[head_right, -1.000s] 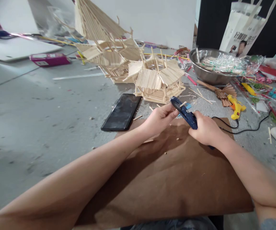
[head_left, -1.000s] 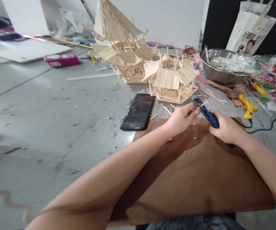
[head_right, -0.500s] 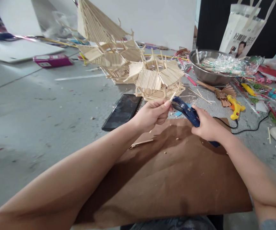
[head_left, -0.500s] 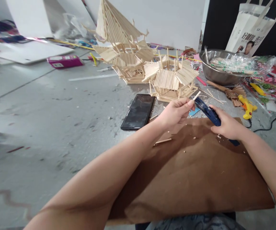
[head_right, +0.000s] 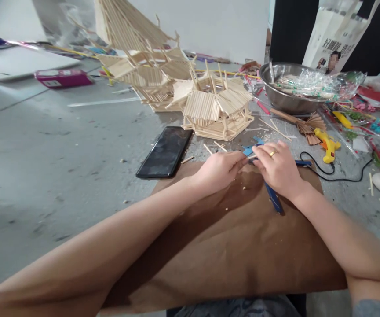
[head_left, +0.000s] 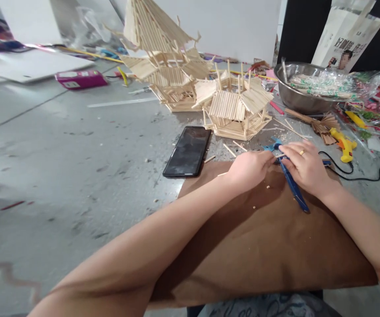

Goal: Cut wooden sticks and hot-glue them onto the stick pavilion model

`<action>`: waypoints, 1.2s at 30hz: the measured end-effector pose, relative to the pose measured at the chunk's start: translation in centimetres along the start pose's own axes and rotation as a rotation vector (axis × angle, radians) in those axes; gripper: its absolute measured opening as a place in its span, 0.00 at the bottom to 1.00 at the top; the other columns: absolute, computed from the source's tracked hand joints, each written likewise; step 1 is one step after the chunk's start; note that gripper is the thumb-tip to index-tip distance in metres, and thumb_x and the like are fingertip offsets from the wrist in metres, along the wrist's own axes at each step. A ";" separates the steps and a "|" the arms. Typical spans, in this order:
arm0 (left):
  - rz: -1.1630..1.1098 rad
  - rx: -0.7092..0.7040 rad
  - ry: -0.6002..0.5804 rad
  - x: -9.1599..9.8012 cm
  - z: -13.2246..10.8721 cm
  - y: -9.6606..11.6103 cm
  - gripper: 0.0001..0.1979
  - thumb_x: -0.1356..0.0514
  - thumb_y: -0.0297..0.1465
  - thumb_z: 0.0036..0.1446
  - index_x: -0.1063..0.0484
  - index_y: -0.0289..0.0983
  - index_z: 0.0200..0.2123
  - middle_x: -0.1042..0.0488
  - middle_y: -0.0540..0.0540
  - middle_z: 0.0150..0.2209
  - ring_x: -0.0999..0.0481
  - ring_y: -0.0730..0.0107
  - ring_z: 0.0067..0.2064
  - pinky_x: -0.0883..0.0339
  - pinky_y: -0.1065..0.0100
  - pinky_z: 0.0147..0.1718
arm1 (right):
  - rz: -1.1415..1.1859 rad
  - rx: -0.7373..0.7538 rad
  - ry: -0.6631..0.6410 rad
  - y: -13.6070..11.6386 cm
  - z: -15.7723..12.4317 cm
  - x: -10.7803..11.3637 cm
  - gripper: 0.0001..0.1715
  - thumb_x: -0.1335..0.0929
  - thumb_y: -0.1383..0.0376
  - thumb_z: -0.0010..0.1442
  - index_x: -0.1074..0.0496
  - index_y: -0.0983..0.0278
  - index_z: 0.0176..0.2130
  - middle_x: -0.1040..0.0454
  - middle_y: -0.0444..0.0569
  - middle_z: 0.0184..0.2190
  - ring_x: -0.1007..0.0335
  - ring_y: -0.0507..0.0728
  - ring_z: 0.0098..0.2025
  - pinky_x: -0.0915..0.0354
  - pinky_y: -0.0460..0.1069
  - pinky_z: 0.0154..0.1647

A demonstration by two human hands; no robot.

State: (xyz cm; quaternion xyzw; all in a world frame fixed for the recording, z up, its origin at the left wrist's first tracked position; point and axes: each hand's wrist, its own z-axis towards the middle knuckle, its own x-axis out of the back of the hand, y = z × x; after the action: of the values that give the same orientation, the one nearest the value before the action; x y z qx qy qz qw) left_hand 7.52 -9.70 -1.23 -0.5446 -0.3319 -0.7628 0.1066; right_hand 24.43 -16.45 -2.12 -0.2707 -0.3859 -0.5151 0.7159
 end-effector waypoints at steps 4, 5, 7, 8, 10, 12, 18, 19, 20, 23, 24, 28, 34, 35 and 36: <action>0.105 0.026 -0.083 -0.1 -0.3 0.8 0.17 0.57 0.36 0.60 0.31 0.35 0.34 0.26 0.44 0.28 0.28 0.67 0.30 0.41 0.70 0.27 | -0.117 0.064 -0.046 -0.8 0.0 0.1 0.15 0.42 0.63 0.62 0.30 0.67 0.35 0.26 0.49 0.28 0.35 0.55 0.33 0.46 0.51 0.41; 0.115 0.031 -0.092 -0.1 -0.3 0.9 0.18 0.57 0.36 0.60 0.31 0.35 0.34 0.26 0.44 0.29 0.28 0.67 0.30 0.40 0.69 0.28 | -0.139 0.067 -0.060 -0.8 0.0 0.1 0.15 0.42 0.63 0.62 0.30 0.66 0.33 0.26 0.49 0.27 0.35 0.55 0.32 0.47 0.51 0.39; 0.124 0.040 -0.100 -0.1 -0.4 0.9 0.18 0.57 0.37 0.60 0.30 0.36 0.34 0.26 0.43 0.29 0.27 0.66 0.30 0.39 0.69 0.28 | -0.182 0.064 -0.092 -0.9 -0.1 0.2 0.17 0.43 0.63 0.62 0.30 0.66 0.30 0.27 0.49 0.25 0.36 0.55 0.30 0.49 0.51 0.37; 0.127 0.045 -0.101 -0.1 -0.4 0.9 0.18 0.57 0.37 0.60 0.30 0.36 0.34 0.26 0.43 0.29 0.27 0.66 0.30 0.39 0.69 0.28 | -0.201 0.059 -0.112 -0.9 -0.1 0.3 0.18 0.43 0.63 0.63 0.30 0.66 0.29 0.28 0.49 0.25 0.37 0.55 0.30 0.50 0.51 0.37; 0.136 0.064 -0.099 -0.1 -0.4 0.9 0.18 0.57 0.38 0.60 0.30 0.37 0.34 0.26 0.44 0.28 0.27 0.66 0.30 0.39 0.69 0.28 | -0.225 0.044 -0.152 -1.0 -0.1 0.5 0.20 0.45 0.63 0.63 0.30 0.65 0.29 0.29 0.49 0.24 0.38 0.55 0.30 0.51 0.51 0.36; 0.141 0.084 -0.094 -0.2 -0.5 0.9 0.18 0.56 0.38 0.59 0.29 0.38 0.34 0.27 0.44 0.28 0.27 0.66 0.30 0.39 0.69 0.28 | -0.226 0.024 -0.182 -1.3 -0.1 0.6 0.21 0.46 0.63 0.63 0.31 0.65 0.28 0.29 0.50 0.24 0.38 0.56 0.30 0.52 0.52 0.35; 0.109 0.140 -0.076 -0.7 -0.7 1.3 0.16 0.54 0.38 0.58 0.29 0.39 0.31 0.28 0.45 0.25 0.28 0.66 0.28 0.39 0.68 0.29 | -0.191 -0.048 -0.191 -2.1 -0.1 0.4 0.22 0.46 0.65 0.62 0.32 0.65 0.25 0.30 0.52 0.22 0.36 0.57 0.29 0.51 0.52 0.34; 0.099 0.142 -0.073 -0.6 -0.7 1.4 0.17 0.54 0.39 0.58 0.29 0.39 0.31 0.28 0.45 0.25 0.28 0.66 0.28 0.40 0.68 0.28 | -0.172 -0.064 -0.190 -2.0 0.0 0.4 0.22 0.46 0.65 0.62 0.32 0.66 0.25 0.29 0.52 0.23 0.36 0.57 0.29 0.50 0.52 0.34; 0.093 0.135 -0.069 -0.5 -0.7 1.4 0.17 0.54 0.39 0.58 0.29 0.39 0.31 0.28 0.45 0.25 0.29 0.66 0.28 0.40 0.68 0.28 | -0.136 -0.083 -0.192 -1.8 0.0 0.4 0.22 0.46 0.64 0.62 0.32 0.66 0.25 0.29 0.52 0.23 0.35 0.56 0.29 0.49 0.51 0.34; 0.108 0.113 -0.049 0.0 -0.4 1.0 0.17 0.54 0.39 0.58 0.29 0.39 0.32 0.28 0.46 0.26 0.28 0.66 0.30 0.40 0.69 0.29 | 0.069 -0.178 -0.212 -0.9 0.0 0.5 0.20 0.45 0.62 0.63 0.30 0.66 0.30 0.27 0.50 0.26 0.33 0.55 0.31 0.46 0.51 0.35; 0.121 0.118 -0.042 0.2 -0.3 0.7 0.16 0.54 0.38 0.58 0.28 0.39 0.32 0.27 0.46 0.27 0.28 0.66 0.31 0.40 0.69 0.29 | 0.154 -0.230 -0.218 -0.5 0.0 0.5 0.19 0.44 0.61 0.62 0.30 0.65 0.31 0.27 0.49 0.26 0.32 0.55 0.30 0.44 0.50 0.35; 0.151 0.158 -0.066 0.2 0.4 -1.1 0.15 0.53 0.34 0.57 0.27 0.38 0.31 0.27 0.44 0.31 0.28 0.65 0.34 0.38 0.67 0.33 | 0.498 -0.451 -0.204 0.3 -0.3 0.2 0.17 0.42 0.59 0.60 0.29 0.64 0.37 0.27 0.46 0.26 0.32 0.51 0.26 0.39 0.47 0.31; 0.029 -0.014 0.125 -0.7 0.6 -1.8 0.12 0.50 0.31 0.56 0.28 0.36 0.37 0.27 0.42 0.37 0.30 0.63 0.42 0.39 0.63 0.43 | 0.724 -0.629 -0.227 0.2 -0.4 -0.1 0.17 0.37 0.58 0.56 0.27 0.65 0.39 0.25 0.47 0.27 0.31 0.50 0.23 0.36 0.46 0.27; -0.016 -0.024 0.143 -0.7 0.5 -1.5 0.12 0.50 0.31 0.56 0.28 0.35 0.38 0.27 0.42 0.37 0.30 0.64 0.41 0.38 0.63 0.42 | 0.731 -0.647 -0.232 0.1 -0.3 0.0 0.17 0.36 0.57 0.55 0.27 0.65 0.38 0.25 0.46 0.25 0.31 0.51 0.23 0.36 0.46 0.26; -0.057 -0.031 0.149 -0.7 0.4 -1.3 0.12 0.50 0.32 0.56 0.28 0.35 0.37 0.26 0.42 0.36 0.29 0.65 0.39 0.38 0.64 0.41 | 0.737 -0.657 -0.236 0.0 -0.3 0.1 0.17 0.36 0.57 0.54 0.27 0.65 0.37 0.26 0.46 0.24 0.31 0.51 0.22 0.36 0.46 0.25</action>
State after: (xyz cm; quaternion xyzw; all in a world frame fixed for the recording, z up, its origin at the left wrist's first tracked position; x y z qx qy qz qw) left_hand 7.42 -8.62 -2.33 -0.4783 -0.3267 -0.8089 0.1007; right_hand 24.51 -16.72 -2.22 -0.6561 -0.1606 -0.2884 0.6786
